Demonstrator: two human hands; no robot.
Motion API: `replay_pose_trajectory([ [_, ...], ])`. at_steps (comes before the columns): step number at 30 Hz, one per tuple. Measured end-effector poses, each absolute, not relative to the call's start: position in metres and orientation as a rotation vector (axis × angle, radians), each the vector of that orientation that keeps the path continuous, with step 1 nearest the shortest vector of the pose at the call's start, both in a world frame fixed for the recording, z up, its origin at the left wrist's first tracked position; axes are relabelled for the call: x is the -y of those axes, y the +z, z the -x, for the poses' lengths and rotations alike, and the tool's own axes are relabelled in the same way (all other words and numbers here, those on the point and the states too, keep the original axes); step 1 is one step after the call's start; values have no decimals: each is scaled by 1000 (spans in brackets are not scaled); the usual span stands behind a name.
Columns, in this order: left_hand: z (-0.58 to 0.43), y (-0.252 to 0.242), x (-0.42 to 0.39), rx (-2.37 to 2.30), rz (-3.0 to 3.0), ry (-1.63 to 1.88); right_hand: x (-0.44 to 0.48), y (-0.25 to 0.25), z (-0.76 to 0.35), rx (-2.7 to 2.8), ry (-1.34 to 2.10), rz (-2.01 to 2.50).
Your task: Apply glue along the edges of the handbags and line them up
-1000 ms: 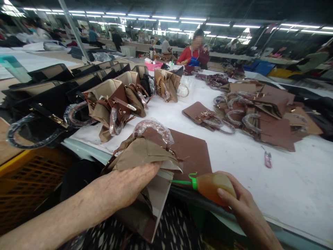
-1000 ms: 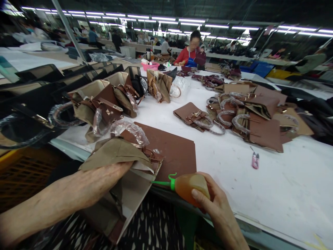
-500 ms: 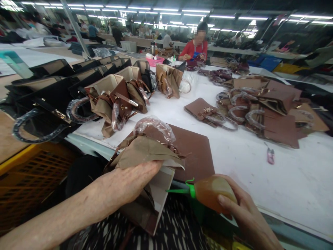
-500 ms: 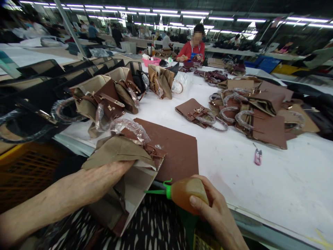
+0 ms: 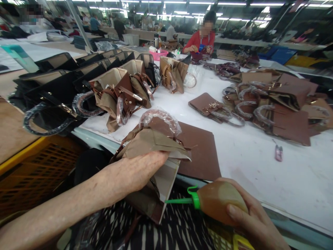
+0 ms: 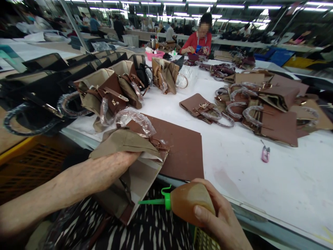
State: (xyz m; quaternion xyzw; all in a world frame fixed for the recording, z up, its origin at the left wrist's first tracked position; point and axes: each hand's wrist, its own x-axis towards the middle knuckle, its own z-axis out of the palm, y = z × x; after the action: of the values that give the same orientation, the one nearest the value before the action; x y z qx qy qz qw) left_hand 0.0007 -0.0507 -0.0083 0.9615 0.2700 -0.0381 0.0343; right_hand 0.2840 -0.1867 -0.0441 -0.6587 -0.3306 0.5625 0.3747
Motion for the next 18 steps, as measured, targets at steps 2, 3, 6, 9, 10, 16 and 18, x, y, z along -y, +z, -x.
replay_pose_trajectory([
  [2, -5, -4, 48, -834, -2915, -136, 189, -45, -283, 849, 1430, 1686],
  [3, -7, -2, 47, -842, -2898, -142, 190, -45, -283, 863, 1419, 1688],
  [6, -10, 3, 46, -862, -2876, -145, 193, -46, -280, 910, 1379, 1712],
  [9, -11, 7, 45, -879, -2889, -150, 196, -44, -278, 878, 1337, 1729],
  [10, -11, 8, 45, -875, -2897, -155, 198, -44, -277, 861, 1340, 1724],
  [16, -13, 7, 42, -820, -2971, -103, 208, -43, -274, 767, 1445, 1645],
  [18, -14, 8, 41, -820, -2964, -105, 210, -44, -272, 681, 1450, 1614],
])
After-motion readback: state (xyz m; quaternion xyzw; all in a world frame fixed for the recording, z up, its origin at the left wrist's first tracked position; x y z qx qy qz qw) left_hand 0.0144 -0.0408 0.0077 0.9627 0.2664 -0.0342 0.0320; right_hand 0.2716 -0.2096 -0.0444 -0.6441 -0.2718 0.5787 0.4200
